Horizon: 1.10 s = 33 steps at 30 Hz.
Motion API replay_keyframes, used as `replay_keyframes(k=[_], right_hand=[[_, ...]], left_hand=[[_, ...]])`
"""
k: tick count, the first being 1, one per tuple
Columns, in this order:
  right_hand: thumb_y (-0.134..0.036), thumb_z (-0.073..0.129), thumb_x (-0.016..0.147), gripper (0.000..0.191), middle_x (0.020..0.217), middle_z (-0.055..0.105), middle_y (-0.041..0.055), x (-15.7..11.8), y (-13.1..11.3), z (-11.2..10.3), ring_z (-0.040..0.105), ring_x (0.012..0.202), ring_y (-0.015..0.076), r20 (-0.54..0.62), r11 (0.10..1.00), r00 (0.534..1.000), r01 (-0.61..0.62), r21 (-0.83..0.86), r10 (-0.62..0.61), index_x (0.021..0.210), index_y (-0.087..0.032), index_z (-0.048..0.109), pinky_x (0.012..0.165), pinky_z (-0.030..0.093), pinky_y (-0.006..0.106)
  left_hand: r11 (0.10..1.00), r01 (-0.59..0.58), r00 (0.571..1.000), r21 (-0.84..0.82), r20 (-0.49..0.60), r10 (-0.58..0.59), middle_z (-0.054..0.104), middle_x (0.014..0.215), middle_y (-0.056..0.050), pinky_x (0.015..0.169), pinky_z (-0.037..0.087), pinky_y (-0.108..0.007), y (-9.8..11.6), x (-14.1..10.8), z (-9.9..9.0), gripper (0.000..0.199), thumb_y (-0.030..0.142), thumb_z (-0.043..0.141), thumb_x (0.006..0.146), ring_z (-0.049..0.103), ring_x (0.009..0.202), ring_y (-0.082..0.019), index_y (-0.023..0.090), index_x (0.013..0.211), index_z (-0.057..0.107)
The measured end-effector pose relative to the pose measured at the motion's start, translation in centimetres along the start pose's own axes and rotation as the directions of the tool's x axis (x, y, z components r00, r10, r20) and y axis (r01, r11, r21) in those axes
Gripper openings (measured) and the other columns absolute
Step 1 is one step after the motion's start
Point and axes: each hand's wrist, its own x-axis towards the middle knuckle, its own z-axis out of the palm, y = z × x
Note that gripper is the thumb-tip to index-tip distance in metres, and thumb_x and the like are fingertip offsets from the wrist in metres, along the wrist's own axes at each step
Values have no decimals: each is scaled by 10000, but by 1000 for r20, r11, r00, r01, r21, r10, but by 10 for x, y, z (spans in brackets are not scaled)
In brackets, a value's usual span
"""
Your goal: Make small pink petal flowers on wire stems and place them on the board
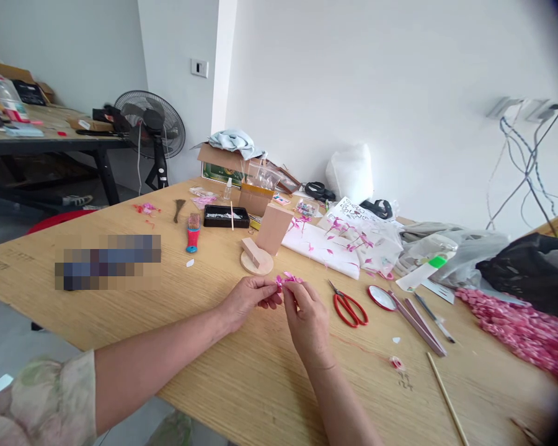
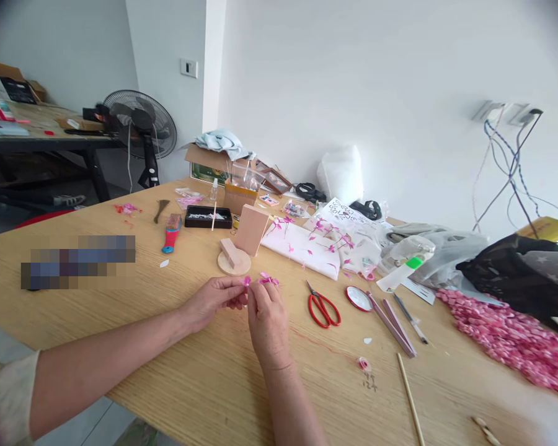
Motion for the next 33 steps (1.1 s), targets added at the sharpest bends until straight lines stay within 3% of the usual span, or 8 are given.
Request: replay_keyframes(k=[11, 19, 24, 33], right_hand=[[-177, 405, 821, 165, 671, 498, 16, 0, 0, 1, 470, 657, 129, 5, 1000, 1000, -9, -20, 9, 739, -191, 546, 591, 364, 225], [-198, 413, 815, 136, 694, 516, 18, 0, -2, -3, 474, 643, 127, 19, 999, 999, -46, 2, 46, 811, -192, 549, 587, 378, 235], [-230, 464, 781, 204, 845, 520, 58, 1, 1, -7, 505, 735, 150, 3, 994, 996, -87, 72, 87, 971, -177, 518, 576, 406, 248], [-180, 424, 802, 176, 820, 534, 40, 1, 1, -5, 518, 719, 140, 6, 993, 1000, -21, 118, 20, 921, -215, 549, 601, 418, 258]], left_hand=[[999, 17, 1000, 32, 1, -17, 598, 652, -26, 594, 329, -238, 0, 0, 0, 252, 376, 591, 684, 491, 591, -103, 130, 715, 639], [973, -75, 997, 217, -17, 80, 564, 575, -6, 544, 318, -228, 0, 2, 1, 254, 375, 555, 707, 475, 544, -105, 139, 667, 640], [982, -116, 993, 152, -6, 118, 571, 624, -15, 579, 353, -229, -1, 2, -2, 226, 346, 553, 719, 486, 579, -107, 137, 702, 638], [984, -111, 993, 136, -15, 114, 581, 623, -19, 595, 375, -235, -2, 2, -1, 228, 355, 569, 708, 491, 590, -113, 139, 708, 642]])
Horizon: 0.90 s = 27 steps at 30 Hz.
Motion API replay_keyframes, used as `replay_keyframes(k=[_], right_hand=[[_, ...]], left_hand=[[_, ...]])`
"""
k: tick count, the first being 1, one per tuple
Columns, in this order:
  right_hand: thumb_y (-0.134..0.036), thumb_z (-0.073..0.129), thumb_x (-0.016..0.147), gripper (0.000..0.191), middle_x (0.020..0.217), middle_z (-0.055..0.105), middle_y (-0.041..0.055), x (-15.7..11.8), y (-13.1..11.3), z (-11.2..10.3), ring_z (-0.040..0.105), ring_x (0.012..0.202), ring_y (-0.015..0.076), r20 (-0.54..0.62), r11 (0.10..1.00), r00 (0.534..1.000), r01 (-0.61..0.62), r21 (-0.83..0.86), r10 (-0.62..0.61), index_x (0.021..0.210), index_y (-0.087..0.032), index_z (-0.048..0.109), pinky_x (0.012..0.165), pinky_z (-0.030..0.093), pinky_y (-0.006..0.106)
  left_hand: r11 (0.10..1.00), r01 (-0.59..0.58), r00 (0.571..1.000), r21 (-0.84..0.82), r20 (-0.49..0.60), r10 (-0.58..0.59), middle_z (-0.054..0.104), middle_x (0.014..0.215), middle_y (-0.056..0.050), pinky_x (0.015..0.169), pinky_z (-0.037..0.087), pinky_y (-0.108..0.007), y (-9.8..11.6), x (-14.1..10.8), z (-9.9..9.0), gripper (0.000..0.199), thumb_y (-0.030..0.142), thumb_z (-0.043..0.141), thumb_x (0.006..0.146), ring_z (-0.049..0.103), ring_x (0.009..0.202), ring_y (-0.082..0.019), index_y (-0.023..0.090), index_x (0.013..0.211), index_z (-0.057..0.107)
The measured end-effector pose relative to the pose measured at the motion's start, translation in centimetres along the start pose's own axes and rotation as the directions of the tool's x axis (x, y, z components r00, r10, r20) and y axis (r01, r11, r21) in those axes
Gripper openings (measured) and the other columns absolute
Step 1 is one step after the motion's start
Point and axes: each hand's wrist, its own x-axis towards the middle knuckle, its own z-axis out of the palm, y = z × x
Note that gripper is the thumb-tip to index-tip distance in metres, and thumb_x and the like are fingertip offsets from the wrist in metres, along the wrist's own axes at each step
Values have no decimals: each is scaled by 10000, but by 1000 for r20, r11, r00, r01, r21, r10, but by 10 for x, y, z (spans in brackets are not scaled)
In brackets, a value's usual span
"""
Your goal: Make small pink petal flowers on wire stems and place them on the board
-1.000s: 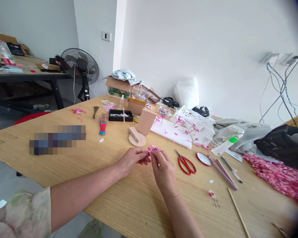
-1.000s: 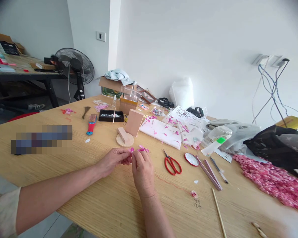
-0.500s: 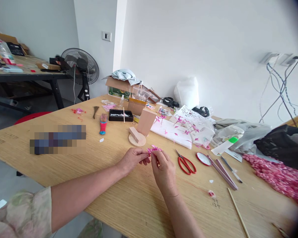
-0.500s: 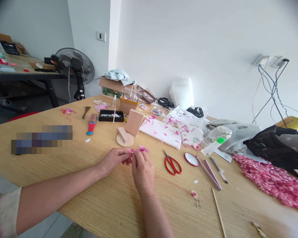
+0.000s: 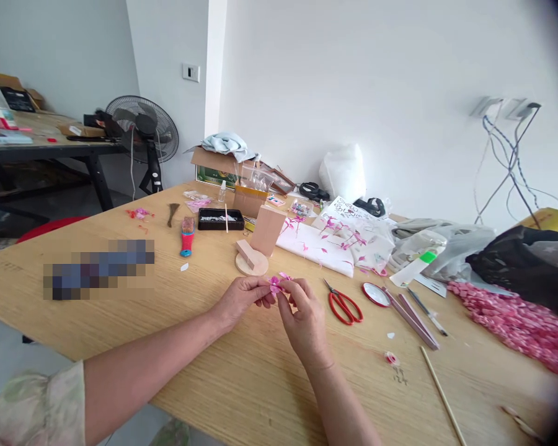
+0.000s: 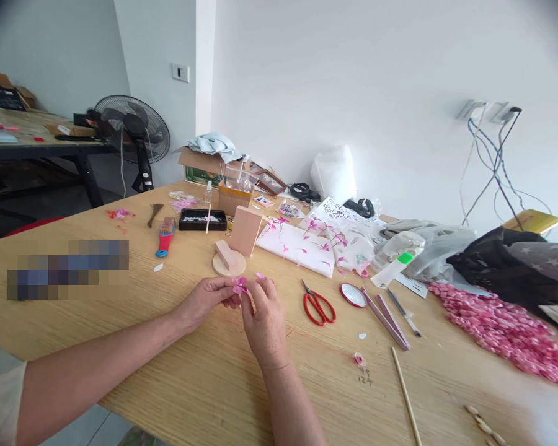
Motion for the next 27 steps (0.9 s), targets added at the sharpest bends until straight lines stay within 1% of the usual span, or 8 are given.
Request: replay_keyframes(k=[4, 9, 11, 14, 17, 20, 23, 27], right_hand=[[-140, 407, 794, 149, 761, 536, 30, 0, 1, 3, 506, 733, 148, -23, 999, 999, -31, 37, 31, 836, -204, 535, 624, 412, 265], [-138, 422, 783, 114, 723, 537, 13, -1, 5, 11, 495, 679, 135, -42, 971, 981, -183, 156, 191, 805, -189, 522, 637, 412, 265], [-131, 415, 782, 123, 728, 536, 15, -1, 5, 12, 494, 672, 134, -42, 965, 977, -201, 169, 210, 810, -187, 521, 630, 412, 264], [-117, 413, 772, 149, 817, 538, 43, -1, 3, 9, 498, 749, 153, -42, 981, 987, -148, 124, 155, 857, -183, 517, 652, 411, 275], [-129, 416, 778, 193, 907, 526, 65, -1, -1, 4, 501, 806, 165, -5, 992, 995, -94, 79, 95, 940, -185, 506, 669, 415, 282], [-137, 398, 803, 179, 877, 530, 58, -1, -3, 0, 507, 804, 158, -9, 997, 998, -54, 46, 55, 909, -197, 529, 674, 420, 271], [-123, 386, 815, 185, 815, 539, 45, 0, -1, 0, 511, 809, 151, -63, 1000, 998, -16, 18, 17, 837, -204, 551, 680, 420, 257], [-114, 404, 811, 178, 800, 541, 45, 0, 1, 2, 515, 829, 149, -113, 1000, 994, 9, 28, -6, 824, -199, 560, 681, 424, 248]], left_hand=[[997, 27, 1000, -73, 10, -27, 592, 636, -20, 608, 365, -238, -1, 0, -1, 212, 344, 590, 698, 499, 591, -107, 137, 708, 637], [977, 80, 996, -195, 61, -69, 591, 644, -17, 619, 365, -236, -1, 0, -3, 171, 306, 616, 691, 509, 590, -97, 137, 716, 620], [972, 94, 993, -213, 83, -78, 589, 643, -14, 619, 364, -232, -1, 0, -3, 151, 288, 618, 694, 510, 595, -94, 139, 715, 615], [979, 77, 993, -189, 100, -59, 582, 634, -8, 607, 358, -229, 0, 1, -3, 146, 284, 607, 706, 499, 587, -90, 139, 709, 618], [988, 44, 995, -148, 96, -29, 570, 622, -7, 591, 350, -228, 0, 1, -3, 162, 293, 593, 716, 481, 573, -88, 135, 696, 617], [989, 32, 995, -143, 99, -18, 558, 624, -5, 594, 350, -227, 0, 0, -3, 157, 287, 585, 724, 475, 582, -90, 134, 705, 615], [988, 34, 992, -149, 122, -16, 543, 633, -5, 602, 349, -222, 0, 0, -4, 153, 275, 588, 724, 466, 599, -88, 128, 696, 616], [981, 57, 989, -183, 142, -31, 532, 639, 2, 608, 338, -208, -1, 0, -5, 134, 260, 600, 717, 453, 618, -81, 128, 712, 624]])
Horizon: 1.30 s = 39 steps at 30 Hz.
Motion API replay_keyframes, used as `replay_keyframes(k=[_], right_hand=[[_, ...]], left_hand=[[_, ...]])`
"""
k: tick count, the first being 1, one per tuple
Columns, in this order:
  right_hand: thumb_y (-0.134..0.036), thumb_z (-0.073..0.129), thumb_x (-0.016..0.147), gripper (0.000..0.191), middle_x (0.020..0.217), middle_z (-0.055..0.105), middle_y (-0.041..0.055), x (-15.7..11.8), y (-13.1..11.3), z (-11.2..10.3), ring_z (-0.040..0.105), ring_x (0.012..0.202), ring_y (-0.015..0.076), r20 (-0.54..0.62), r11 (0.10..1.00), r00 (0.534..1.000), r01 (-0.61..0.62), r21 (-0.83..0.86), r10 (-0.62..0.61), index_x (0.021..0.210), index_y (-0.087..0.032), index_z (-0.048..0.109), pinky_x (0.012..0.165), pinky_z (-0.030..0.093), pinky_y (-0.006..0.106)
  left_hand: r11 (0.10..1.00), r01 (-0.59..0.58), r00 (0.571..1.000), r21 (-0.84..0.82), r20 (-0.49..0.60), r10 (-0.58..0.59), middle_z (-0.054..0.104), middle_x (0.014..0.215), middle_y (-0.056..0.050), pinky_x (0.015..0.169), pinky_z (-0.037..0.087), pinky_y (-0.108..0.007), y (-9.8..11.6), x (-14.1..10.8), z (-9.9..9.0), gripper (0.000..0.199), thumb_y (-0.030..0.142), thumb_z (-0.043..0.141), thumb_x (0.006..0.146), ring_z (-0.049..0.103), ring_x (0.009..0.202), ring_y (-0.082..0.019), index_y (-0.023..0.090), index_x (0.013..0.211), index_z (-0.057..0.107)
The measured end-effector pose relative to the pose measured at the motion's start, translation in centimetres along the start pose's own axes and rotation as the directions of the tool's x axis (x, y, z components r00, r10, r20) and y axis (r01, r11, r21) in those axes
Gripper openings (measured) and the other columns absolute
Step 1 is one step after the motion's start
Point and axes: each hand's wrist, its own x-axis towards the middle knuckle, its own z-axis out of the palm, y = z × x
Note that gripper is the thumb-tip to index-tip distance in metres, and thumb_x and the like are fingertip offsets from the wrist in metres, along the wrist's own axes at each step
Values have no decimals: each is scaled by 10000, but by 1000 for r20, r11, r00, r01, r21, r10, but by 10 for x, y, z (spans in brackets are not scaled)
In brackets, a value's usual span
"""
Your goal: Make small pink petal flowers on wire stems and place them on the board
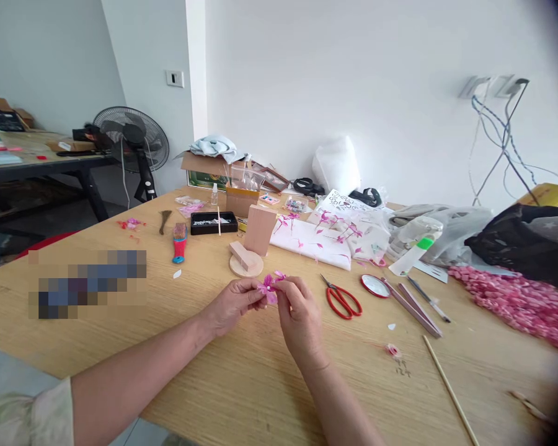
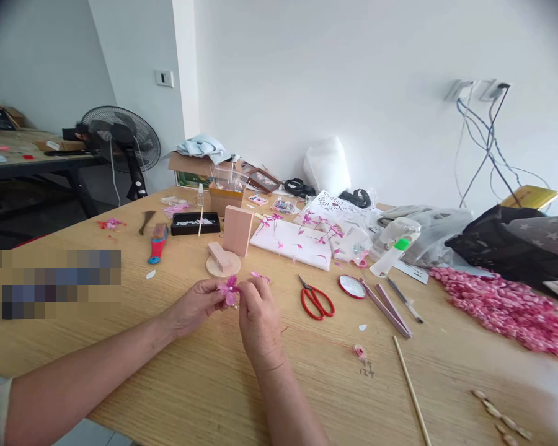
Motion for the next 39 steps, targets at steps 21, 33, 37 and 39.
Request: replay_keyframes(k=[21, 33, 37, 39], right_hand=[[-333, 489, 712, 175, 624, 578, 7, 4, 4, -2, 519, 537, 123, 399, 731, 781, -608, 311, 480, 735, -171, 550, 424, 356, 207], [-201, 363, 816, 203, 585, 558, 2, -6, -8, 0, 483, 515, 111, 430, 966, 888, -52, -253, 161, 666, -190, 500, 470, 249, 208], [-181, 365, 816, 186, 606, 584, 17, 0, -29, -11, 489, 492, 117, 545, 868, 823, 147, -474, 158, 708, -195, 515, 442, 177, 227], [-164, 383, 803, 178, 626, 583, 17, 13, -36, -23, 493, 518, 114, 588, 858, 799, 210, -468, 126, 698, -193, 524, 450, 182, 226]], left_hand=[[999, -42, 991, -12, -129, 40, 562, 643, 4, 654, 369, -208, 3, 5, -7, 108, 240, 617, 699, 483, 623, -74, 132, 692, 624], [722, -178, 925, 668, -137, 354, 489, 605, 24, 594, 342, -219, 0, 10, -8, 164, 220, 479, 757, 436, 609, -106, 139, 652, 576], [335, -233, 910, 913, 84, 406, 530, 673, -12, 633, 369, -234, 1, 11, -13, 214, 158, 419, 786, 481, 672, -132, 145, 641, 575], [168, -308, 908, 936, 237, 345, 554, 710, -30, 659, 378, -250, 3, 9, -13, 223, 129, 400, 792, 498, 710, -147, 151, 676, 590]])
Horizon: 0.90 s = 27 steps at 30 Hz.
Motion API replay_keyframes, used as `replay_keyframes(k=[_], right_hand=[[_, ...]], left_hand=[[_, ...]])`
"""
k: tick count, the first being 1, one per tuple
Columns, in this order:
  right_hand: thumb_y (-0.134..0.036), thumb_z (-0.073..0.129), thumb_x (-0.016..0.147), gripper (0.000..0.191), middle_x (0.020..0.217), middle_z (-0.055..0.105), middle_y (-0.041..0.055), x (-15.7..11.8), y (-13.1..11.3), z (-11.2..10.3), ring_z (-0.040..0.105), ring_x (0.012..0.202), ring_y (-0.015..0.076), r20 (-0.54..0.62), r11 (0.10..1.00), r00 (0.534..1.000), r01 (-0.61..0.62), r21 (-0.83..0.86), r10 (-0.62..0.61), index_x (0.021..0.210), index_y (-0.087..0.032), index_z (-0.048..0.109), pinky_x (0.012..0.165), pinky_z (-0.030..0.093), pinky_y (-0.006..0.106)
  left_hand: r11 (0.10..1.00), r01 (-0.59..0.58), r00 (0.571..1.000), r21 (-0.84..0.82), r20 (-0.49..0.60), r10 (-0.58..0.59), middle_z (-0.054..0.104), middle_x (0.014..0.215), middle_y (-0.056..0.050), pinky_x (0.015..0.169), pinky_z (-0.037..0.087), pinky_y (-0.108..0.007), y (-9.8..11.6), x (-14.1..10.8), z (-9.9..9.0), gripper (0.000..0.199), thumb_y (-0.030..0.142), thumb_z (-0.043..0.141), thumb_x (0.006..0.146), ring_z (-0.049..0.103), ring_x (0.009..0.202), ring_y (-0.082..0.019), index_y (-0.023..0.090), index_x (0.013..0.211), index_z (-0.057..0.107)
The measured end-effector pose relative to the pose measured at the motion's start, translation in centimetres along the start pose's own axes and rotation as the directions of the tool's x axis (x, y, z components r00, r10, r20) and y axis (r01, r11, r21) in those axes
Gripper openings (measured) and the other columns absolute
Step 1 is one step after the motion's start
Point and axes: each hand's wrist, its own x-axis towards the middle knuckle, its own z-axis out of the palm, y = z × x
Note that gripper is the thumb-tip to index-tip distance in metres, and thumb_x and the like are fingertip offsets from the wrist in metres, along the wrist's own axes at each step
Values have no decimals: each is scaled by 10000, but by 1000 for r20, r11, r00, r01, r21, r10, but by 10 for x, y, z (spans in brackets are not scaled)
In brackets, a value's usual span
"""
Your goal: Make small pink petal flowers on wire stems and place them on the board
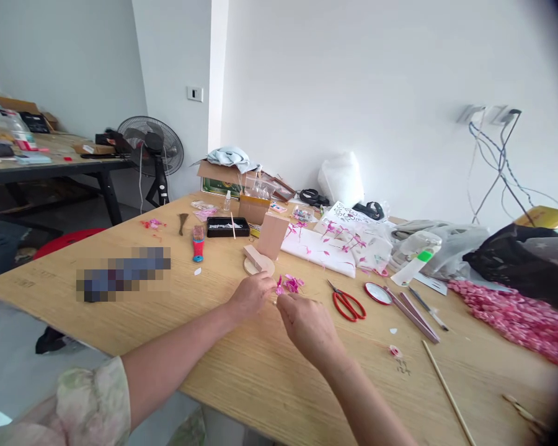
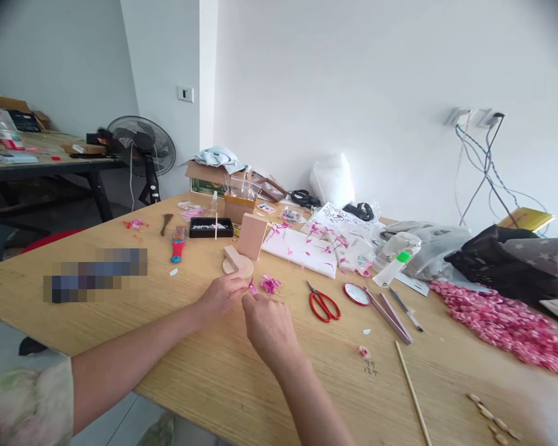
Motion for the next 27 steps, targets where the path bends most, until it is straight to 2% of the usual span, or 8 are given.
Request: replay_keyframes(k=[2, 5, 11, 13, 16, 19, 22, 27], right_hand=[[-161, 398, 794, 185, 635, 571, 7, 7, 11, -19, 490, 552, 107, 8, 996, 998, 55, 67, -56, 670, -190, 532, 470, 213, 215], [-217, 397, 803, 206, 627, 539, -17, 20, 35, -32, 466, 582, 94, -26, 928, 994, 105, 358, -103, 658, -182, 539, 523, 276, 195], [-335, 413, 787, 249, 570, 450, -38, 16, 49, 13, 401, 554, 92, -36, 620, 996, -20, 784, 79, 623, -166, 494, 515, 307, 191], [-324, 395, 798, 253, 538, 420, -43, 5, 37, 28, 376, 522, 89, -74, 655, 990, -25, 755, 123, 616, -172, 481, 491, 282, 192], [-262, 362, 813, 247, 504, 421, -36, -11, 15, 30, 363, 485, 91, -102, 834, 989, -31, 550, 104, 611, -180, 477, 474, 240, 203], [-182, 357, 798, 224, 504, 474, -15, -16, 0, 8, 369, 457, 96, -61, 957, 997, -19, 288, 38, 630, -185, 505, 459, 195, 216], [-131, 398, 758, 195, 501, 493, -8, -8, 5, -22, 366, 444, 96, -4, 988, 1000, 16, 154, -16, 627, -188, 530, 458, 175, 225], [-241, 419, 781, 217, 544, 474, -33, 13, 44, -40, 398, 529, 92, -39, 860, 997, 80, 504, -70, 600, -185, 523, 515, 269, 200]], left_hand=[[987, -161, 982, 11, 106, 159, 580, 750, -41, 695, 382, -268, 7, -2, -5, 228, 123, 397, 796, 510, 753, -160, 166, 723, 608], [937, -289, 934, -194, 157, 321, 606, 795, -51, 728, 382, -271, 28, -5, -17, 254, 167, 387, 821, 523, 795, -165, 198, 780, 636], [849, -40, 996, -527, -88, -8, 559, 674, -18, 639, 371, -234, 43, 0, -32, 195, 270, 481, 786, 503, 679, -141, 175, 722, 638], [852, 13, 986, -523, -134, -97, 528, 642, -6, 628, 362, -232, 33, 4, -28, 188, 266, 487, 778, 478, 657, -135, 165, 690, 619], [902, 47, 975, -430, -178, -136, 523, 639, -8, 626, 350, -240, 18, 10, -19, 166, 231, 494, 764, 463, 649, -141, 166, 656, 601], [956, -2, 990, -292, -138, -40, 524, 641, -18, 639, 343, -255, 11, 14, -10, 189, 175, 485, 756, 465, 644, -152, 178, 597, 587], [972, -118, 993, -201, -20, 116, 534, 654, -27, 663, 344, -270, 15, 14, -7, 185, 98, 481, 727, 480, 677, -170, 188, 613, 595], [906, -351, 910, -235, 143, 389, 590, 744, -58, 703, 361, -280, 41, 6, -20, 239, 133, 416, 790, 515, 764, -186, 214, 768, 640]])
